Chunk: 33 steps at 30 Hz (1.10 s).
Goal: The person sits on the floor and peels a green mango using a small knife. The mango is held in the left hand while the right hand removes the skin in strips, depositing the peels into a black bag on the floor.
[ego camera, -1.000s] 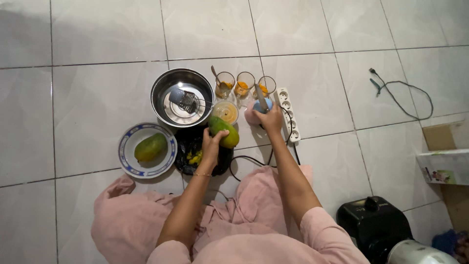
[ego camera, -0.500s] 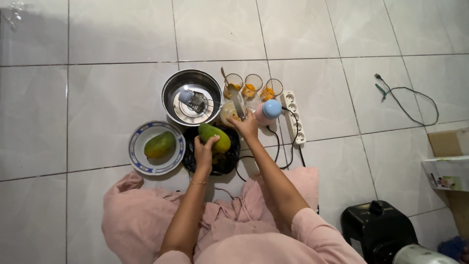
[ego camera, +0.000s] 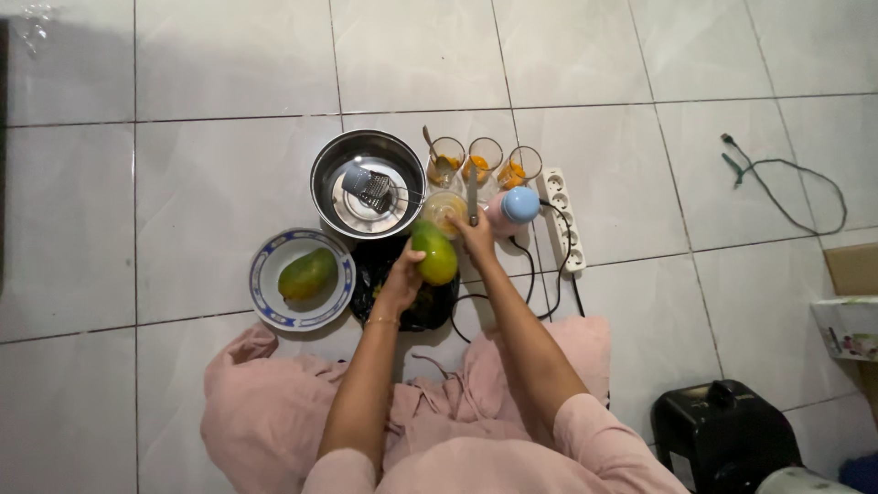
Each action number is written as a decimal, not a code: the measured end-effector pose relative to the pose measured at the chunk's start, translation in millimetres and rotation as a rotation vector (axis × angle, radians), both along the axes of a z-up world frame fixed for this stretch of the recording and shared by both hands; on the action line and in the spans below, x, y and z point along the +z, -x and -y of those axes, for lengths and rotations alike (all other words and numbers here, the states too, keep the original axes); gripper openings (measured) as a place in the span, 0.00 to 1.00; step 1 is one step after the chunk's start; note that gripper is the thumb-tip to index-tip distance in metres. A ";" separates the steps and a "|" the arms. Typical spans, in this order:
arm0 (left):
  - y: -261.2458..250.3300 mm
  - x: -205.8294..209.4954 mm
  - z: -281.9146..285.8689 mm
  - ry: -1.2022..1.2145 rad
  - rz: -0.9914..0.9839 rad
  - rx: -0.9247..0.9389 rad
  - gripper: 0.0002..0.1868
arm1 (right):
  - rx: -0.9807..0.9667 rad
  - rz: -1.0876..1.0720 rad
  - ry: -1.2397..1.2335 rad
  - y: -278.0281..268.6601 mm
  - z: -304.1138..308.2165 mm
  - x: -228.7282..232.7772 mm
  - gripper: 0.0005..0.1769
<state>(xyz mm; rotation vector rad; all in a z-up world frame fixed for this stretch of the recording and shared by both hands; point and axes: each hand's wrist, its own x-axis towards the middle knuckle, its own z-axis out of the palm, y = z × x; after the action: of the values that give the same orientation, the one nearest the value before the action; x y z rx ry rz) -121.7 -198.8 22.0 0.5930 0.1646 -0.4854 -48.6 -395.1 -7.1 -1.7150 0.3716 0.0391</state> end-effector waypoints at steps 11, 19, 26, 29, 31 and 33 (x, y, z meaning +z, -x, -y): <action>-39.3 -22.9 9.3 -0.169 0.065 -0.194 0.57 | 0.137 -0.116 -0.072 -21.9 25.2 -5.7 0.20; -50.7 -39.0 16.6 -0.211 0.093 -0.315 0.54 | 0.015 -0.015 -0.102 -9.7 34.5 -7.7 0.15; -59.6 -30.1 35.1 -0.242 0.068 -0.339 0.54 | -0.021 0.026 0.146 0.2 46.4 3.6 0.23; -63.0 -30.1 36.2 -0.240 0.074 -0.332 0.55 | 0.006 0.245 0.390 0.0 46.1 5.1 0.28; -65.9 -31.5 39.6 -0.229 0.065 -0.319 0.55 | 0.057 0.550 0.552 2.4 45.5 7.6 0.27; -68.3 -32.5 43.2 -0.239 0.042 -0.322 0.56 | -0.009 0.243 0.366 8.3 46.0 14.5 0.26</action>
<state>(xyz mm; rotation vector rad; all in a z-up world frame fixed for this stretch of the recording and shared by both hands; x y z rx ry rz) -53.4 -242.0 -10.4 0.8698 0.0873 -0.7710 -56.9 -441.1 7.4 -2.0513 0.2131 -0.2560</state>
